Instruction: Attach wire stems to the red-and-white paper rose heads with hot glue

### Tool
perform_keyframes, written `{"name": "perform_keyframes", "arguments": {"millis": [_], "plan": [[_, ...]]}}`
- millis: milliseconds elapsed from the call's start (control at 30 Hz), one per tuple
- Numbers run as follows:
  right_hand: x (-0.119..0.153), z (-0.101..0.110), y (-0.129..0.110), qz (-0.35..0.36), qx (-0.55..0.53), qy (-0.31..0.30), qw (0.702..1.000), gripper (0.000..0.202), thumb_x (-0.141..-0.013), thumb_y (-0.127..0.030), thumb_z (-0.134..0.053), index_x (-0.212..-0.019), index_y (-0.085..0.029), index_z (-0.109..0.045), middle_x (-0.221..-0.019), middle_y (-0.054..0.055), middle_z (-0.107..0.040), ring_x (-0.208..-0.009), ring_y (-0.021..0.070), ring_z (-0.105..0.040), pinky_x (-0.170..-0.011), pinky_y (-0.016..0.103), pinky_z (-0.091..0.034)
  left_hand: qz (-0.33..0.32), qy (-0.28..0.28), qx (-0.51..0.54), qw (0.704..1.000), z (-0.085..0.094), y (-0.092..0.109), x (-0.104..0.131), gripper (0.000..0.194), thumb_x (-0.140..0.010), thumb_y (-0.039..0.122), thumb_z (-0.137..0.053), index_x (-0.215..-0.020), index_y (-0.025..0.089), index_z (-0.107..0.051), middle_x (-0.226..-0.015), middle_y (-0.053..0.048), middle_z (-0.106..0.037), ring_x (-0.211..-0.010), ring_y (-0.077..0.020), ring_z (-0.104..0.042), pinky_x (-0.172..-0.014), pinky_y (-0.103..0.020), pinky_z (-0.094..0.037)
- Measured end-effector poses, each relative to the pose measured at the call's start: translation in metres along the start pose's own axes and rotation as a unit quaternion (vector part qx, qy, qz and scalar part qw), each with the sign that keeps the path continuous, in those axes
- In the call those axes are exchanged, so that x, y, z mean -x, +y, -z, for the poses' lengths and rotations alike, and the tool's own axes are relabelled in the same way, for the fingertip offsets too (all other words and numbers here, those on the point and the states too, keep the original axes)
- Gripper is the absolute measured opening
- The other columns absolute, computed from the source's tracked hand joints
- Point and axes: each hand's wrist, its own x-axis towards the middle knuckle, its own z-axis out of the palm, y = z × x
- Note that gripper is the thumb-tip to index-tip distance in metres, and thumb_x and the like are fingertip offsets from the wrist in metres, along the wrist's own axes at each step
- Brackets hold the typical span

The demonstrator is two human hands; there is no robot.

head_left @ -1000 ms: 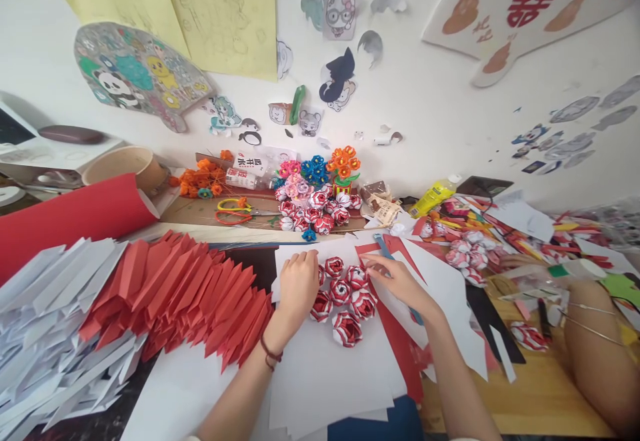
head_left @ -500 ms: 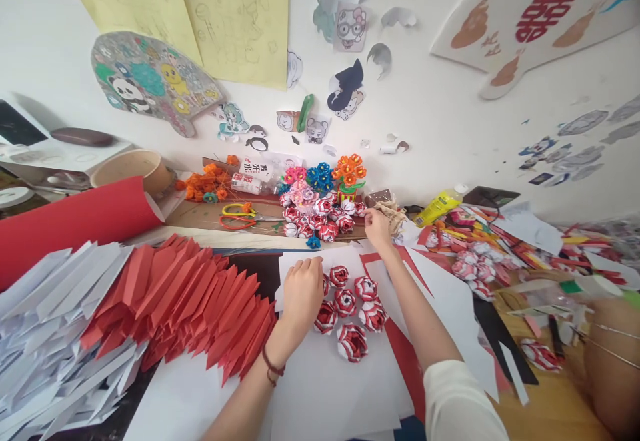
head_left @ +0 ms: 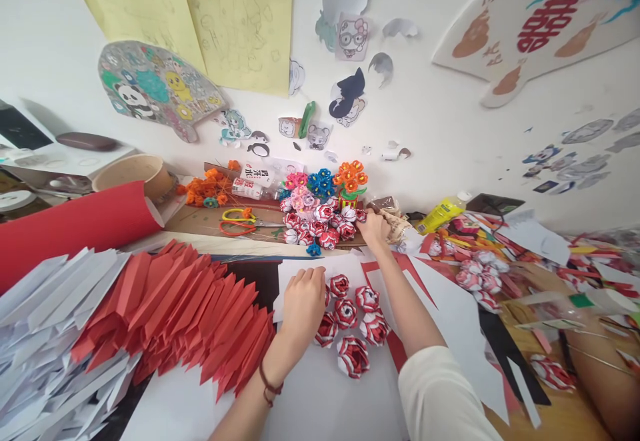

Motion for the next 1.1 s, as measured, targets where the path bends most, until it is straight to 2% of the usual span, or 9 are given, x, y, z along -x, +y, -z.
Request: {"name": "perform_keyframes", "arguments": {"millis": [200,367,467,533,633,800,933,1100], "plan": [[0.017,0.009,0.016,0.022,0.011,0.006,1.0,0.043,-0.096,-0.045,-0.057,-0.131,-0.018,-0.056,-0.12,0.01,-0.065,-0.11,0.0242,-0.064,-0.098,0.049,-0.05,-0.015,0.003,0.001,1.0,-0.005,-0.001,0.001,0.026,-0.103,0.018,-0.039,-0.113,0.019,-0.063,-0.094,-0.007,-0.072,-0.091,-0.0241,-0.064,-0.079,-0.035,-0.045],[0.007,0.008,0.0,0.006,0.001,-0.012,1.0,0.037,-0.095,-0.042,-0.06,-0.123,-0.017,-0.06,-0.121,0.009,-0.064,-0.104,0.0212,-0.065,-0.09,0.043,-0.055,-0.02,0.008,-0.004,1.0,-0.007,-0.003,0.002,0.026,-0.103,0.016,-0.039,-0.112,0.018,-0.064,-0.094,-0.007,-0.072,-0.09,-0.0244,-0.064,-0.078,-0.035,-0.045],[0.008,0.01,-0.006,0.0,-0.017,0.007,1.0,0.036,-0.095,-0.042,-0.061,-0.119,-0.016,-0.062,-0.118,0.008,-0.065,-0.103,0.0208,-0.065,-0.09,0.044,-0.055,-0.021,0.01,-0.006,1.0,-0.006,-0.003,0.002,0.026,-0.102,0.016,-0.04,-0.109,0.018,-0.065,-0.092,-0.007,-0.072,-0.089,-0.0244,-0.065,-0.077,-0.034,-0.045],[0.016,0.016,-0.002,0.006,-0.036,0.034,0.999,0.039,-0.092,-0.044,-0.064,-0.117,-0.014,-0.062,-0.112,0.012,-0.068,-0.103,0.0246,-0.066,-0.092,0.046,-0.053,-0.024,0.01,-0.004,1.0,-0.005,-0.003,0.003,0.026,-0.102,0.017,-0.04,-0.108,0.019,-0.065,-0.091,-0.007,-0.072,-0.089,-0.0241,-0.065,-0.078,-0.034,-0.045],[0.042,0.029,0.016,0.041,-0.08,0.084,0.992,0.049,-0.089,-0.046,-0.065,-0.123,-0.012,-0.061,-0.104,0.02,-0.071,-0.104,0.0337,-0.066,-0.092,0.051,-0.049,-0.027,0.009,-0.001,1.0,-0.005,-0.003,0.003,0.026,-0.102,0.017,-0.04,-0.108,0.019,-0.066,-0.09,-0.007,-0.071,-0.088,-0.0242,-0.065,-0.077,-0.034,-0.045],[0.103,0.056,0.047,0.168,-0.184,0.125,0.96,0.052,-0.087,-0.049,-0.063,-0.13,-0.022,-0.056,-0.127,0.012,-0.065,-0.114,0.0273,-0.062,-0.098,0.04,-0.049,-0.026,0.012,0.009,1.0,-0.004,-0.005,0.002,0.027,-0.103,0.018,-0.04,-0.109,0.018,-0.066,-0.093,-0.007,-0.072,-0.091,-0.0247,-0.064,-0.078,-0.035,-0.044],[0.145,0.069,0.057,0.239,-0.245,0.107,0.933,0.048,-0.087,-0.045,-0.066,-0.13,-0.024,-0.057,-0.129,0.009,-0.065,-0.118,0.0255,-0.061,-0.102,0.039,-0.048,-0.022,0.012,0.012,1.0,-0.003,-0.008,0.001,0.027,-0.103,0.018,-0.04,-0.11,0.018,-0.066,-0.096,-0.007,-0.072,-0.095,-0.0247,-0.064,-0.081,-0.034,-0.045],[0.172,0.075,0.056,0.279,-0.281,0.065,0.916,0.048,-0.089,-0.039,-0.067,-0.135,-0.03,-0.056,-0.13,0.006,-0.065,-0.12,0.0263,-0.06,-0.103,0.042,-0.048,-0.014,0.015,0.01,1.0,-0.004,-0.01,0.001,0.027,-0.102,0.018,-0.04,-0.112,0.018,-0.066,-0.099,-0.008,-0.073,-0.098,-0.0244,-0.064,-0.082,-0.034,-0.045]]}}
